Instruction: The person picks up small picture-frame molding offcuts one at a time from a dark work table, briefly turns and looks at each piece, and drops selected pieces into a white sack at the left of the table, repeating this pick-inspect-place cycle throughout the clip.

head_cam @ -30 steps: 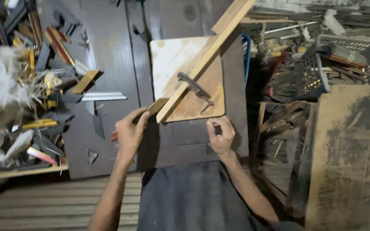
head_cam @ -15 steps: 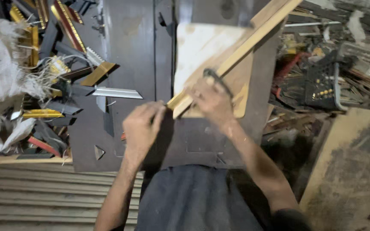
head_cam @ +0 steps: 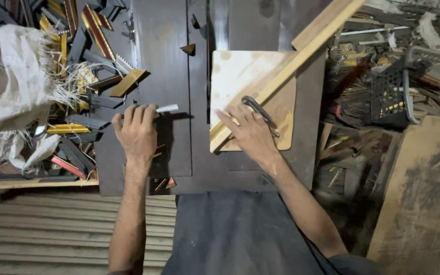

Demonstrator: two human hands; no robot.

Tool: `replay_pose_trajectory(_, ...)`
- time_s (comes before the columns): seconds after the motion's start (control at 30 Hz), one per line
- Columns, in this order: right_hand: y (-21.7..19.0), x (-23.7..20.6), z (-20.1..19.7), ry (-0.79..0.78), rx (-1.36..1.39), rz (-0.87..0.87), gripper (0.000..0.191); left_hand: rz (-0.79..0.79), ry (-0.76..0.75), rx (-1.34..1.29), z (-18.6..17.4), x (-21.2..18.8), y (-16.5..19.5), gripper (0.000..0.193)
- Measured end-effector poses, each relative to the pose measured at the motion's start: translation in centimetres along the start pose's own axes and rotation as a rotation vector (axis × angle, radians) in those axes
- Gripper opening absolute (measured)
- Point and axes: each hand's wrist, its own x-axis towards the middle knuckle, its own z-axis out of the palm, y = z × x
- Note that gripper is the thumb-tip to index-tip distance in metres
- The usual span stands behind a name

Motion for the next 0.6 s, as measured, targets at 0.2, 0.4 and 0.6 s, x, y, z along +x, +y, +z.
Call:
replay_pose_trajectory(0.2, 0.0, -1.5, 0.9, -0.149, 0.196, 0.030, 0.021, -0.209, 0.191, -0.776, -0.1, -2.2, 3.4, 0.047)
replay_pose_trajectory(0.4, -4.7, -7.0, 1.2, -0.002, 0.348, -0.106, 0.020, -0.230, -0.093, -0.801, 0.2, -5.3, 5.5, 0.026)
replay_pose_trajectory(0.6, -3.6, -6.1, 0.0, 0.031, 0.405, 0.078, 0.018, -0.346, -0.096, -0.906, 0.3, -4.7, 8.4, 0.025)
